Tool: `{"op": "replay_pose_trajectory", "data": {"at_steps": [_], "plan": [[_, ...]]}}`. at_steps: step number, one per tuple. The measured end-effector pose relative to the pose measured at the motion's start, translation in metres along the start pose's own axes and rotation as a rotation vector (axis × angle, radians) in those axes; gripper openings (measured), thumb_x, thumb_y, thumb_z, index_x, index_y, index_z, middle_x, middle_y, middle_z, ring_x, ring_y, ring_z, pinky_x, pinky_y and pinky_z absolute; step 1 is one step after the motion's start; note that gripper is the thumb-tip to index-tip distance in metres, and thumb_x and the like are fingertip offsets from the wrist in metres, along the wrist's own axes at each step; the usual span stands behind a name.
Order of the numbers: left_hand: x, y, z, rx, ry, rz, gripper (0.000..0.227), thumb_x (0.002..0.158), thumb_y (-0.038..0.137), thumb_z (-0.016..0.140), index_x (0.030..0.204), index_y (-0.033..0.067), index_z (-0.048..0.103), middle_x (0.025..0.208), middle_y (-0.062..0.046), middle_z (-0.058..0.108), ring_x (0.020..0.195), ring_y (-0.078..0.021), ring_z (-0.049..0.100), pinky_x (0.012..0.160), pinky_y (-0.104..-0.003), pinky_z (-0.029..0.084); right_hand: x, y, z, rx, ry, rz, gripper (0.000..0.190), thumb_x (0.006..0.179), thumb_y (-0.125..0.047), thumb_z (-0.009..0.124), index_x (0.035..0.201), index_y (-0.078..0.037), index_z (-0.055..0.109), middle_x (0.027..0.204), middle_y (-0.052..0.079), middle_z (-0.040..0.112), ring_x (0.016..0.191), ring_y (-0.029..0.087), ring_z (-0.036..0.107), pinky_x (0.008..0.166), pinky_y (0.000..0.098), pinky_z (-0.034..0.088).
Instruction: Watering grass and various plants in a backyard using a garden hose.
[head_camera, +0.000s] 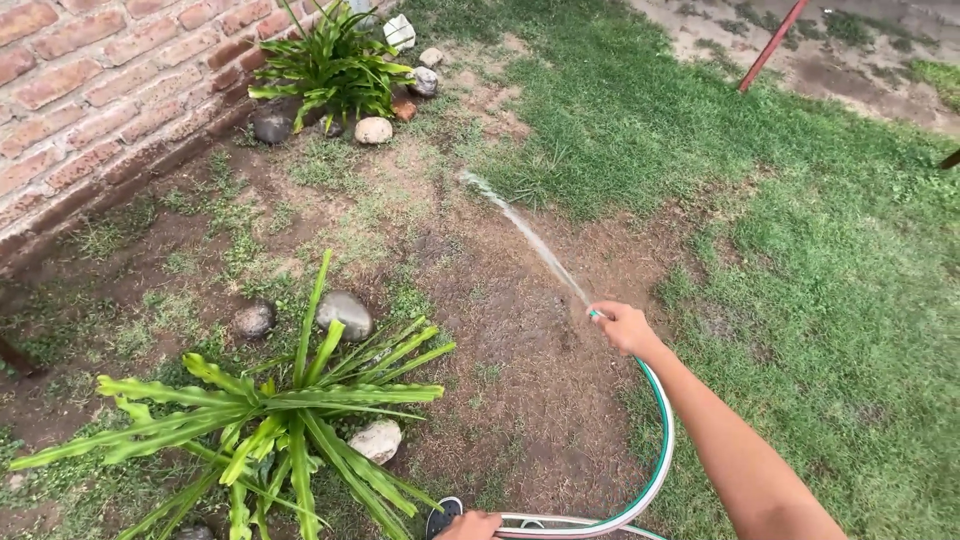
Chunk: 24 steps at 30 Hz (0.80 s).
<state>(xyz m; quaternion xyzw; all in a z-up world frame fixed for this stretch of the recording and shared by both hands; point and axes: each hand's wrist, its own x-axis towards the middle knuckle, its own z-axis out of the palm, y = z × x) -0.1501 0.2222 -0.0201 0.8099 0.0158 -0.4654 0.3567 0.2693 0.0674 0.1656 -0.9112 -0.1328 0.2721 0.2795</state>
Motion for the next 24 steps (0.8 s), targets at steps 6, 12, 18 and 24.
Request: {"op": "replay_pose_trajectory", "data": {"at_steps": [6,12,18,24], "plan": [[-0.012,0.009,-0.007,-0.001,-0.044,0.066,0.035,0.126,0.042,0.058,0.126,0.0074,0.054,0.119,-0.01,0.054,0.098,-0.0183,0.062,0.1,-0.043,0.057,-0.011,0.016,-0.007,0.022,0.004,0.023,0.028,0.118,-0.025,0.064,0.139,-0.027,0.082,0.073,0.0,0.066,0.053,0.011,0.048,0.048,0.0281,0.048],[-0.018,0.021,-0.007,-0.02,-0.044,0.063,0.043,0.125,0.051,0.058,0.124,0.0076,0.054,0.114,-0.011,0.052,0.099,-0.0182,0.059,0.097,-0.044,0.054,-0.022,0.037,-0.008,0.04,0.026,0.051,0.028,0.119,-0.02,0.062,0.138,-0.023,0.081,0.087,0.001,0.072,0.057,0.009,0.045,0.048,0.0249,0.039],[-0.023,0.032,-0.002,-0.007,-0.002,0.085,0.047,0.124,0.052,0.059,0.129,0.0051,0.058,0.115,-0.013,0.057,0.102,-0.0193,0.062,0.101,-0.049,0.058,-0.03,0.018,-0.009,0.069,-0.056,0.136,0.035,0.119,-0.023,0.063,0.15,-0.026,0.077,0.078,0.004,0.063,0.058,0.015,0.049,0.049,0.0298,0.045],[-0.046,0.051,-0.006,-0.051,0.02,-0.014,0.042,0.122,0.041,0.061,0.144,0.0067,0.057,0.137,-0.018,0.06,0.124,-0.0266,0.066,0.116,-0.054,0.054,-0.03,-0.001,-0.014,-0.073,-0.089,0.031,0.034,0.119,-0.021,0.061,0.149,-0.027,0.077,0.082,0.004,0.069,0.055,0.015,0.059,0.051,0.0301,0.058]]}}
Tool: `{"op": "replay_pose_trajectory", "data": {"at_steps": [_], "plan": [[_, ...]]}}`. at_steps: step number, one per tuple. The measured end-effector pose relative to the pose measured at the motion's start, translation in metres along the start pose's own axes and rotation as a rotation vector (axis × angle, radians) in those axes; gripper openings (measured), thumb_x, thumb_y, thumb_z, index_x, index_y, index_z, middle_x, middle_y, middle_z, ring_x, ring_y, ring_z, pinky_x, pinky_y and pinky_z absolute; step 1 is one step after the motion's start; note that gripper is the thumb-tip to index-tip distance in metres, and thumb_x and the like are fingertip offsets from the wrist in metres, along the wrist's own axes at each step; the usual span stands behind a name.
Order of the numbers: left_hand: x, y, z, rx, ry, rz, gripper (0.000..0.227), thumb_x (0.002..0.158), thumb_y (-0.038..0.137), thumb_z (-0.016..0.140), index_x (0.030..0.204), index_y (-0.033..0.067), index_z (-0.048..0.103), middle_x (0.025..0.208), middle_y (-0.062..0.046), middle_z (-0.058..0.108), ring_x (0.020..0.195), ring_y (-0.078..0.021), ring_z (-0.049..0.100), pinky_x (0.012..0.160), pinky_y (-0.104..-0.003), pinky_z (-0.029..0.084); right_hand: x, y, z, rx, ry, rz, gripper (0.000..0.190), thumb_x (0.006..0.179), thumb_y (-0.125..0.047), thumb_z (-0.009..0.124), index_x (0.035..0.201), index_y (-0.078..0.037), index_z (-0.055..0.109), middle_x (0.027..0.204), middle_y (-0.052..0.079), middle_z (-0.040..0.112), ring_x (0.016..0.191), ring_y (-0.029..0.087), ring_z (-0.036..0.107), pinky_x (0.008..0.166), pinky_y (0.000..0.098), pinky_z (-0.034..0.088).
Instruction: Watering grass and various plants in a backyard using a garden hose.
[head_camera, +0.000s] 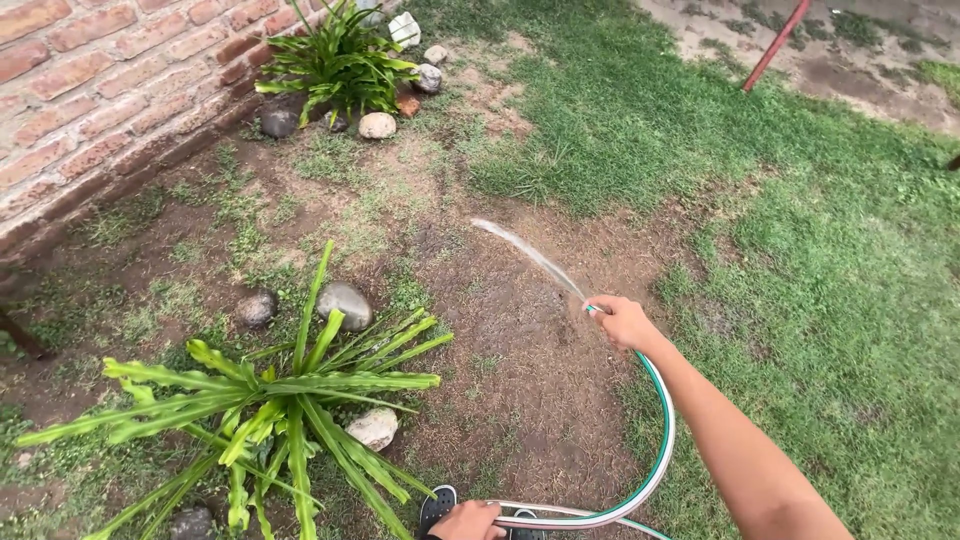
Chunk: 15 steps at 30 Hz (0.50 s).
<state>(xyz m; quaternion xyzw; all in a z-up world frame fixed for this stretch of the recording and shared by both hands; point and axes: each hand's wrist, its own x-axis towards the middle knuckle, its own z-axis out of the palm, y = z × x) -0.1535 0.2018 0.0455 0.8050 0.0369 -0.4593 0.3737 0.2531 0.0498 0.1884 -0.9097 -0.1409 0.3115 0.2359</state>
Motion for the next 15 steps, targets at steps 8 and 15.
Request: {"op": "replay_pose_trajectory", "data": {"at_steps": [8,15], "plan": [[0.018,-0.015,0.02,-0.092,0.118,0.119,0.009,0.121,0.014,0.061,0.126,0.0071,0.063,0.118,-0.011,0.066,0.121,-0.017,0.074,0.102,-0.039,0.065,0.003,-0.019,-0.006,0.062,0.019,-0.053,0.036,0.119,-0.021,0.06,0.15,-0.027,0.077,0.082,0.0,0.066,0.06,0.011,0.046,0.048,0.0261,0.04],[0.014,-0.011,0.02,-0.04,0.142,0.097,0.024,0.123,0.03,0.063,0.128,0.006,0.061,0.116,-0.015,0.064,0.1,-0.0264,0.07,0.093,-0.048,0.062,0.012,-0.035,-0.016,0.025,0.02,-0.133,0.03,0.12,-0.019,0.059,0.143,-0.024,0.077,0.074,-0.001,0.063,0.053,0.011,0.051,0.044,0.0264,0.048]]}}
